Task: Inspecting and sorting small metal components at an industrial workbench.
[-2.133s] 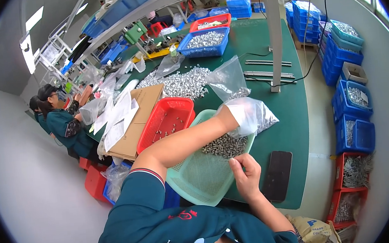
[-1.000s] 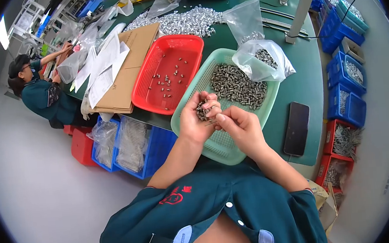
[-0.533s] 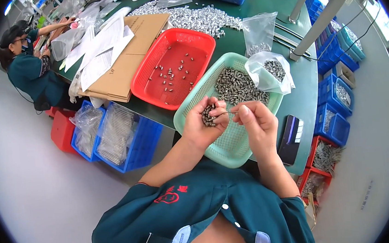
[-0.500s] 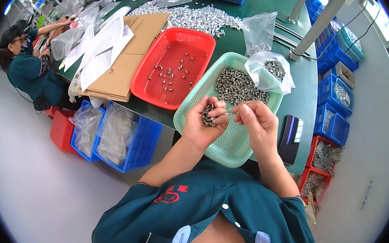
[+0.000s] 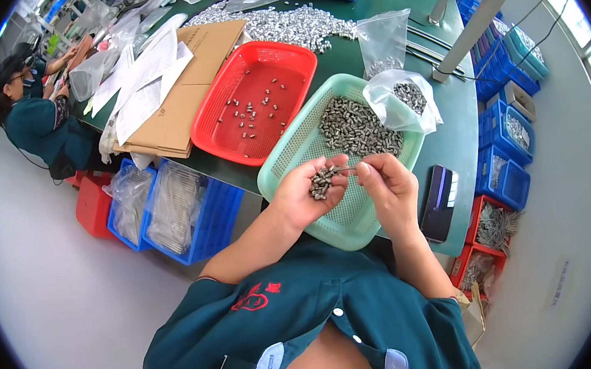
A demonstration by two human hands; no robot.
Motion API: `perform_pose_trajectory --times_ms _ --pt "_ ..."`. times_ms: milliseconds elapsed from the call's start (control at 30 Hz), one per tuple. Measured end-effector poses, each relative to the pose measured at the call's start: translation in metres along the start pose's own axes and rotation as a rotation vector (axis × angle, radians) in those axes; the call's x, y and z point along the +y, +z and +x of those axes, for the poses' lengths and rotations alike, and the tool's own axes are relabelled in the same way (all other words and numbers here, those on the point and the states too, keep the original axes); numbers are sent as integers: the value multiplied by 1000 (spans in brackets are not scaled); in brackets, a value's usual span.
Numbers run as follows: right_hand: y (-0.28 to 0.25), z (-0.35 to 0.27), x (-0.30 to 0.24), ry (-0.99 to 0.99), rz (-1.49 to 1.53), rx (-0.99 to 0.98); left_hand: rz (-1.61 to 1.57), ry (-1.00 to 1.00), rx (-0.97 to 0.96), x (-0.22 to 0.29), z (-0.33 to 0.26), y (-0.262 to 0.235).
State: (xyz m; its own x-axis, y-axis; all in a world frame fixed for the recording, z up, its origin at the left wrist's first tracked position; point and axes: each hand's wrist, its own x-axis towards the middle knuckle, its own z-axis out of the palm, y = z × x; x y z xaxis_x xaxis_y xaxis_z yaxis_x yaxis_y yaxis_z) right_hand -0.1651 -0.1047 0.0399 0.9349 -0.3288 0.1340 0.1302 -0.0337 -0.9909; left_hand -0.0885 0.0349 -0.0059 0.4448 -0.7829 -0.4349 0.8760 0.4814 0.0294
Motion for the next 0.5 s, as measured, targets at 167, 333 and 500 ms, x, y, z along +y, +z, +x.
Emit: perform_pose_trajectory --times_ms 167,333,500 --pt "-5 1 7 53 -31 25 83 -129 -112 3 -4 -2" --pt "-8 1 14 119 -12 27 188 -97 -65 2 -8 7" --pt "-10 3 18 118 -26 45 254 -82 -97 4 -11 7"
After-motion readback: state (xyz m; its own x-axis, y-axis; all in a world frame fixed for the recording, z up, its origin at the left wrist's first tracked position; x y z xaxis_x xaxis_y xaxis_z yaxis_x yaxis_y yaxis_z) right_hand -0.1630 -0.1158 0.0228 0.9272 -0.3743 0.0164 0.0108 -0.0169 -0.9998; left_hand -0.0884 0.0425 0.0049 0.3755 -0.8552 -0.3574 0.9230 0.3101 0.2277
